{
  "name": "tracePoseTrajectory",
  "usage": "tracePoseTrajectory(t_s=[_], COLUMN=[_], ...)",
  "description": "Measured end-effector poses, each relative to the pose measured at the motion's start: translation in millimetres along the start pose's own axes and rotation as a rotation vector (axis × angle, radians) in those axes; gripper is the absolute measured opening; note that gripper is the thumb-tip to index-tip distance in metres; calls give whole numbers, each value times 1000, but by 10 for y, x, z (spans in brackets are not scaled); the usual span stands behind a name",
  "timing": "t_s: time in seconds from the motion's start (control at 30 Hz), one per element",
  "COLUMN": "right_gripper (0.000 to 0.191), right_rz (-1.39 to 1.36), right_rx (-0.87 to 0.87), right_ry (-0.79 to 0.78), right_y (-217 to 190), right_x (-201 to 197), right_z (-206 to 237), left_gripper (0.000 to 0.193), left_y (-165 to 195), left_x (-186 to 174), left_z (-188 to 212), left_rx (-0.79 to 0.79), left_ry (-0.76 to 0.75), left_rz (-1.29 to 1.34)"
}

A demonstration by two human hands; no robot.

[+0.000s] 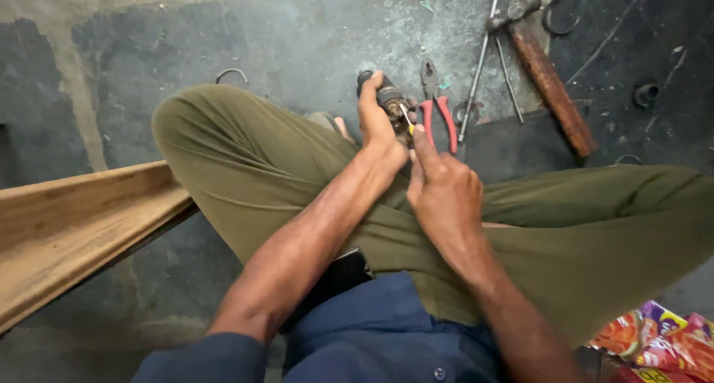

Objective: The person sits on the floor and uses a screwdriver and pliers to adjust and tighten components of a small mechanical part. They repeatedly reposition the part and apply force with the tools, occasionally using a hammer to tap the assembly.

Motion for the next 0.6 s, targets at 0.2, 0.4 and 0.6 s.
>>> tracePoseTrajectory(t_s=[0.2, 0.4, 0.6], right_gripper=[42, 46, 44], right_rz=[-13, -114, -186], right_rx=[-17, -50, -93], right_ry=[26, 117, 148], right_y=[-49, -55, -76], right_x=[97, 189, 208], right_z=[49, 127, 135], left_gripper=[43, 48, 53], left_y=[82, 76, 66], left_x=[-10, 1, 35], left_z=[33, 80, 53], left_rx=[74, 49, 19], left_ry=[37, 66, -2], left_rz=[0, -4, 57])
Point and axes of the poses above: each hand's wrist, its own z-axis away from the middle knuckle, its own x-axis out of the palm, y = z × x, the point moved 9 cm from there along -z, towards the middle knuckle, and after that the axes turned 3 degrees about -y, right-handed, at the moved point
